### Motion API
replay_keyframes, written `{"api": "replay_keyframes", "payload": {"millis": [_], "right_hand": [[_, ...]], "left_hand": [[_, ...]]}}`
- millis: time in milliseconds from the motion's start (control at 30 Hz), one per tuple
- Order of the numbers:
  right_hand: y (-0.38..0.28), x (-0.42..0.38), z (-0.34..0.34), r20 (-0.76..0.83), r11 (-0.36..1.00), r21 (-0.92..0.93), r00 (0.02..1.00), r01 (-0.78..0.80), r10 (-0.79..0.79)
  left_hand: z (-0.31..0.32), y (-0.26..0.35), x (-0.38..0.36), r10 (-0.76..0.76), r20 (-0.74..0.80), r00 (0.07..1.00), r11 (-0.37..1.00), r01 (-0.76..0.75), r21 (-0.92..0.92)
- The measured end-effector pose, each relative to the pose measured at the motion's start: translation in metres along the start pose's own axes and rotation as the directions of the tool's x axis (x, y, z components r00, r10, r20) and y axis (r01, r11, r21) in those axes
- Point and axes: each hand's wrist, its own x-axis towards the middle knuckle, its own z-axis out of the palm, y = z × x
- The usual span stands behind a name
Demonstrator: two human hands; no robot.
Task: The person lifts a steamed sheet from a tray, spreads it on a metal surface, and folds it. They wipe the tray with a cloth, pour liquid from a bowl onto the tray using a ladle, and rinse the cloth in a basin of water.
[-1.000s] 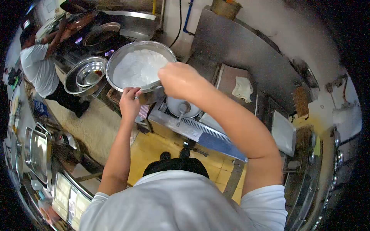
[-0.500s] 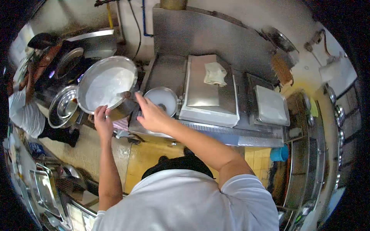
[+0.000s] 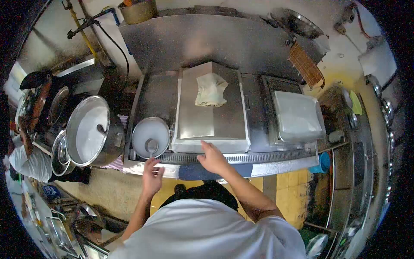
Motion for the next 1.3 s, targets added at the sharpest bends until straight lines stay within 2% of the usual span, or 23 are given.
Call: {"api": "replay_keyframes", "payload": {"millis": [33, 67, 167, 200, 300, 400, 500, 633, 700, 800, 900, 1067, 1233, 1300], "right_hand": [[0.010, 0.015, -0.013, -0.031, 1.000, -0.006, 0.999, -0.012, 0.012], [0.020, 0.031, -0.026, -0.060, 1.000, -0.010, 0.998, -0.024, 0.024], [0.028, 0.088, -0.078, -0.173, 0.998, -0.070, 0.985, 0.003, -0.015], [0.030, 0.109, -0.093, -0.193, 0.996, -0.075, 0.981, -0.044, 0.029], [0.044, 0.184, -0.120, -0.191, 0.974, -0.170, 0.974, -0.153, 0.120], [0.031, 0.242, -0.137, -0.117, 0.926, -0.226, 0.952, -0.304, 0.284], [0.041, 0.276, -0.119, -0.070, 0.921, -0.232, 0.949, -0.314, 0.306], [0.059, 0.289, -0.094, -0.237, 0.914, -0.101, 0.901, -0.394, 0.362], [0.059, 0.284, -0.088, -0.291, 0.913, -0.046, 0.880, -0.406, 0.376], [0.054, 0.276, -0.092, -0.309, 0.932, -0.069, 0.896, -0.356, 0.319], [0.041, 0.258, -0.089, -0.520, 0.973, -0.046, 0.837, -0.228, 0.171], [0.004, 0.211, -0.102, -0.584, 0.994, -0.082, 0.812, -0.076, 0.014], [-0.093, 0.134, -0.129, -0.611, 0.995, -0.092, 0.788, 0.025, -0.076], [-0.118, 0.114, -0.125, -0.670, 0.951, -0.083, 0.689, 0.299, -0.275]], "left_hand": [[0.015, 0.016, 0.006, 0.021, 0.071, 0.997, 0.999, -0.024, 0.042], [0.031, 0.022, 0.012, 0.046, 0.114, 0.992, 0.999, -0.047, 0.006], [0.068, 0.049, 0.032, 0.065, 0.170, 0.983, 0.997, -0.059, -0.043], [0.078, 0.057, 0.038, 0.056, 0.184, 0.981, 0.998, -0.049, -0.041], [0.100, 0.077, 0.045, 0.017, 0.154, 0.988, 1.000, -0.013, -0.028], [0.110, 0.079, 0.034, -0.026, 0.131, 0.991, 0.999, 0.029, -0.021], [0.105, 0.074, 0.009, -0.094, 0.071, 0.993, 0.994, 0.090, 0.056], [0.092, 0.053, -0.031, -0.248, -0.094, 0.964, 0.968, 0.243, -0.060], [0.087, 0.048, -0.049, -0.284, -0.156, 0.946, 0.959, 0.280, -0.044], [0.078, 0.043, -0.064, -0.281, -0.226, 0.933, 0.960, 0.277, -0.049], [0.066, 0.048, -0.078, -0.288, -0.256, 0.923, 0.957, 0.286, -0.047], [0.051, 0.034, -0.102, -0.226, -0.320, 0.920, 0.974, 0.211, -0.079], [0.034, 0.018, -0.132, -0.191, -0.385, 0.903, 0.979, 0.148, -0.139], [0.024, 0.025, -0.146, -0.165, -0.418, 0.893, 0.982, 0.112, -0.150]]}}
